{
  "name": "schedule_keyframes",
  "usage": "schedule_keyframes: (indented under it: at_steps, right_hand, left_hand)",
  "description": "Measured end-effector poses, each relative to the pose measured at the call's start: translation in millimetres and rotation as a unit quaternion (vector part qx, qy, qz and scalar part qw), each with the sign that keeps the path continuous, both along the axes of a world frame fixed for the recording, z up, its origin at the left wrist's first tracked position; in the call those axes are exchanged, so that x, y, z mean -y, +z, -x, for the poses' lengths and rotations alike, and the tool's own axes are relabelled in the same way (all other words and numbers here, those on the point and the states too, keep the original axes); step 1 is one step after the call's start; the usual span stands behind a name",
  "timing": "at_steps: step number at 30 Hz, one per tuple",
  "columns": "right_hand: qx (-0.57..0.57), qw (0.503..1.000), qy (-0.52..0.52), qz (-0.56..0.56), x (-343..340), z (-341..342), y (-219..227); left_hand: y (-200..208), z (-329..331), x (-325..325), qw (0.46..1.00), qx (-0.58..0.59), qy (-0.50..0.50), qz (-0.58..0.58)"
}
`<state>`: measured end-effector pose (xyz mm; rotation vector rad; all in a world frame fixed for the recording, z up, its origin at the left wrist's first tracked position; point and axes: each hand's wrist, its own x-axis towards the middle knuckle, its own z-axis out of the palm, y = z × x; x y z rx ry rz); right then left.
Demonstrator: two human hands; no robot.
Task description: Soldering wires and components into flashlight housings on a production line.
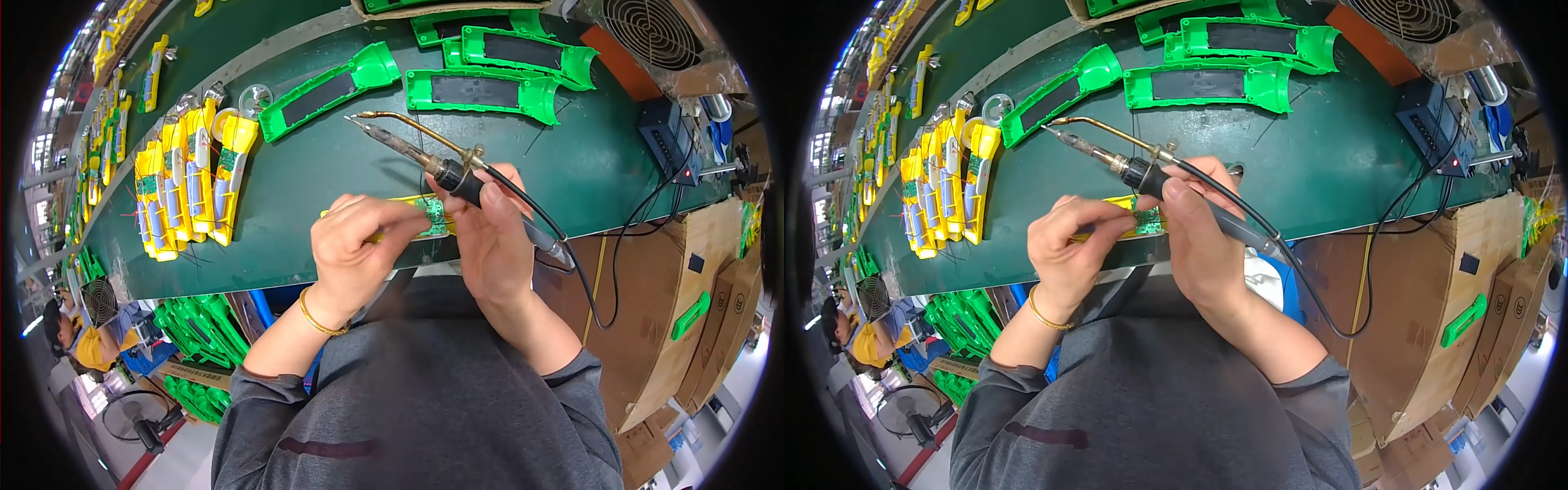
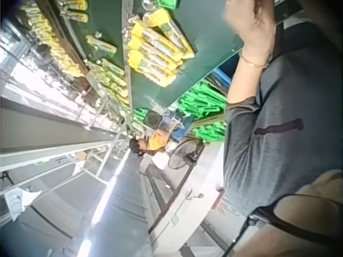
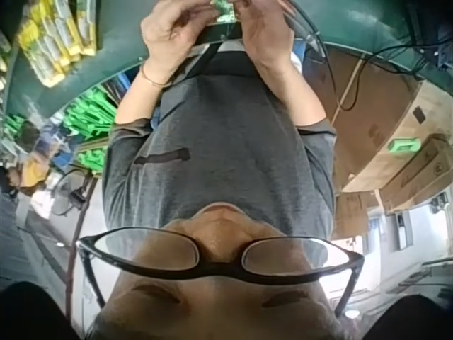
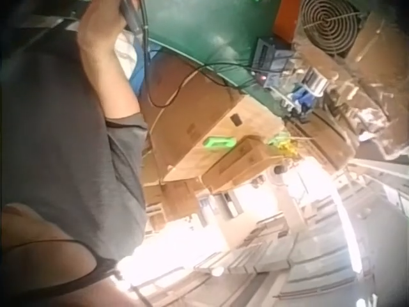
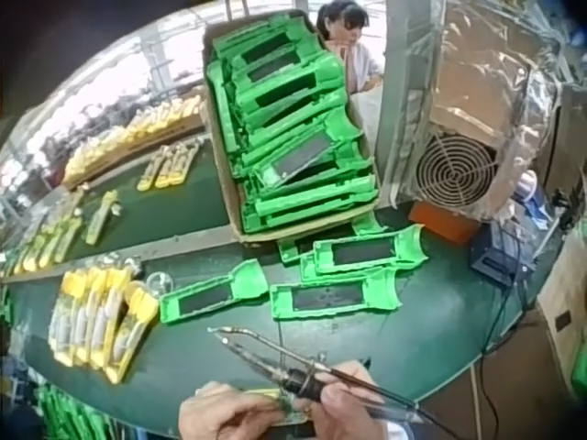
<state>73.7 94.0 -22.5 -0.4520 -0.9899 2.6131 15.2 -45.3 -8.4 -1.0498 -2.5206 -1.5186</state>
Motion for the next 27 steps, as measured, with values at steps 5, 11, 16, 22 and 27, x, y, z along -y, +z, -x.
schedule_keyframes:
  at_steps: [5, 11, 16, 22, 27]
  right_hand:
    - [0.004, 1.0, -0.004, -0.007, 0, -2, 0]
    - [-0.027, 0.999, -0.025, 0.01, -13, -27, 16]
    - [0.04, 0.966, -0.022, -0.256, -47, -69, 17]
    - [0.083, 0.901, 0.034, -0.425, -54, -100, 3]
    - [0.087, 0.891, 0.04, -0.444, -47, -96, 4]
  left_hand:
    - [-7, -2, 5, 0.988, -0.13, -0.076, 0.037]
    - [2, -17, -2, 0.993, -0.078, 0.034, 0.085]
    - [4, -15, 0, 0.99, -0.032, 0.0, 0.134]
    - [7, -10, -3, 0.993, -0.021, -0.017, 0.117]
    - [6, -7, -2, 0.993, 0.0, -0.015, 0.116]
